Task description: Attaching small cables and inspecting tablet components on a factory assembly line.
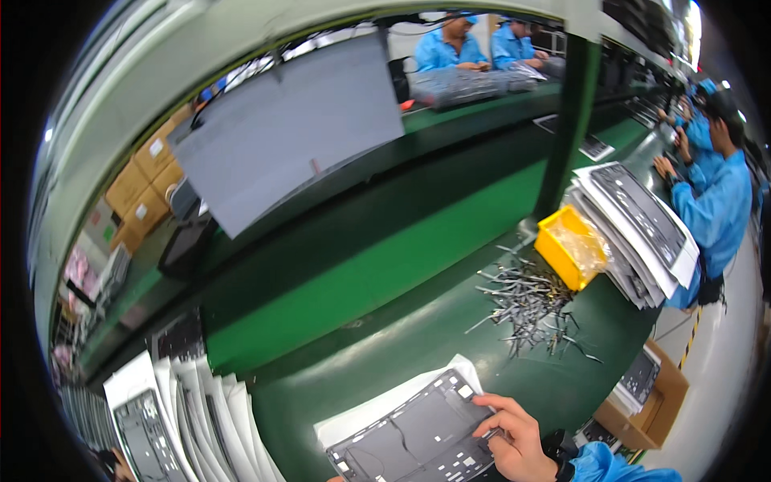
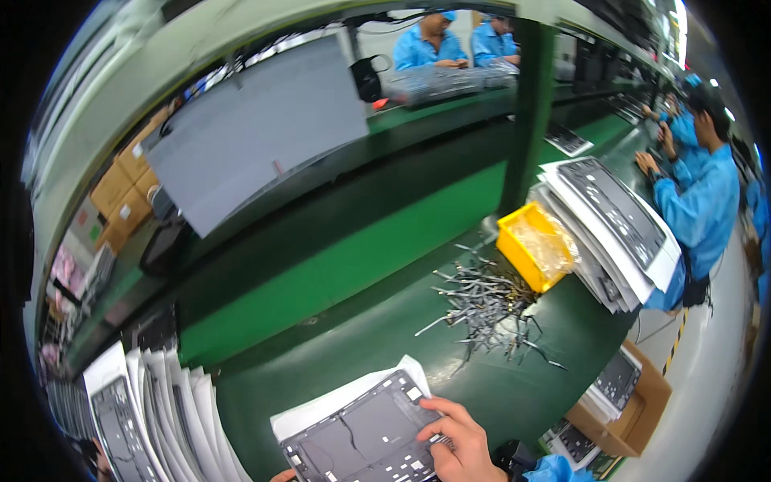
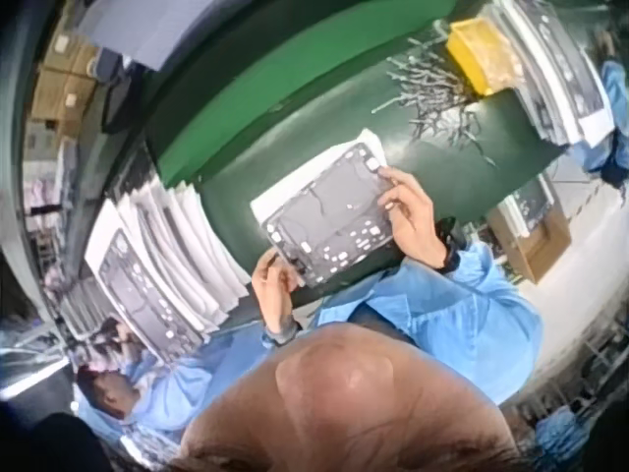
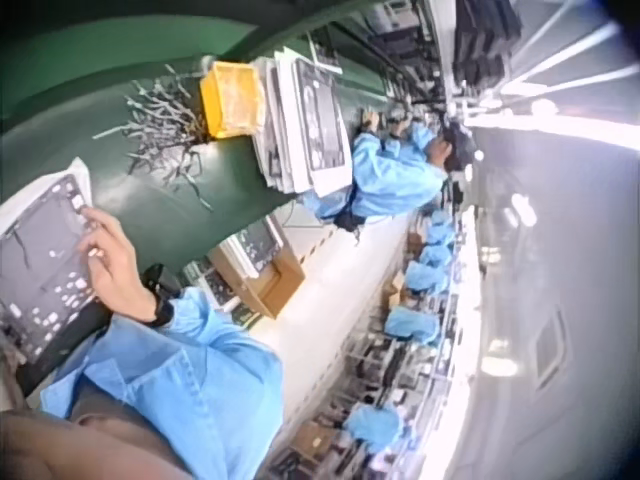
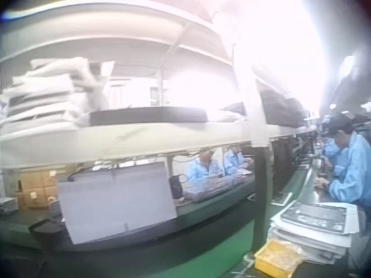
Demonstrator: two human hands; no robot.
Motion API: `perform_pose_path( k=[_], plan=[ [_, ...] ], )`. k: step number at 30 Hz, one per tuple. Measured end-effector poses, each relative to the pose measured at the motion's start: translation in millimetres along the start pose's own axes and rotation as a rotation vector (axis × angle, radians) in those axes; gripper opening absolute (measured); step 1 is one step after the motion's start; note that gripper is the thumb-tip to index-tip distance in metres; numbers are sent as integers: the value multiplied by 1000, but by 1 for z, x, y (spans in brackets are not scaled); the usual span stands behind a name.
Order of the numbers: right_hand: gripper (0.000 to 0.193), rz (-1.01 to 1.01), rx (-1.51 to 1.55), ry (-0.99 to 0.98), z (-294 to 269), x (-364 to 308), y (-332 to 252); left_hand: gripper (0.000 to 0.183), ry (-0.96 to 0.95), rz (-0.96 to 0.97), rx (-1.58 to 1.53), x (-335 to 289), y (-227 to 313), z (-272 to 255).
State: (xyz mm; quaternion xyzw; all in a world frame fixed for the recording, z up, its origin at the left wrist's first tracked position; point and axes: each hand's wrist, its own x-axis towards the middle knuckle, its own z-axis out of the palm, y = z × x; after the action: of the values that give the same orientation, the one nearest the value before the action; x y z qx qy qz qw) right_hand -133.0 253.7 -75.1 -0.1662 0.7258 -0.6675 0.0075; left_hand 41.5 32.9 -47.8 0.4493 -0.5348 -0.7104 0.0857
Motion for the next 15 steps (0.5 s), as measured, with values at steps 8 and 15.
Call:
perform_pose_path(
  k=[8, 15],
  plan=[
    [8, 85, 323, -140, -12, -13, 22, 51, 156, 162, 261, 46, 28, -4],
    [10, -397, 41, -24, -54, 8, 32, 44, -39, 687, 454, 108, 131, 44]
  ],
)
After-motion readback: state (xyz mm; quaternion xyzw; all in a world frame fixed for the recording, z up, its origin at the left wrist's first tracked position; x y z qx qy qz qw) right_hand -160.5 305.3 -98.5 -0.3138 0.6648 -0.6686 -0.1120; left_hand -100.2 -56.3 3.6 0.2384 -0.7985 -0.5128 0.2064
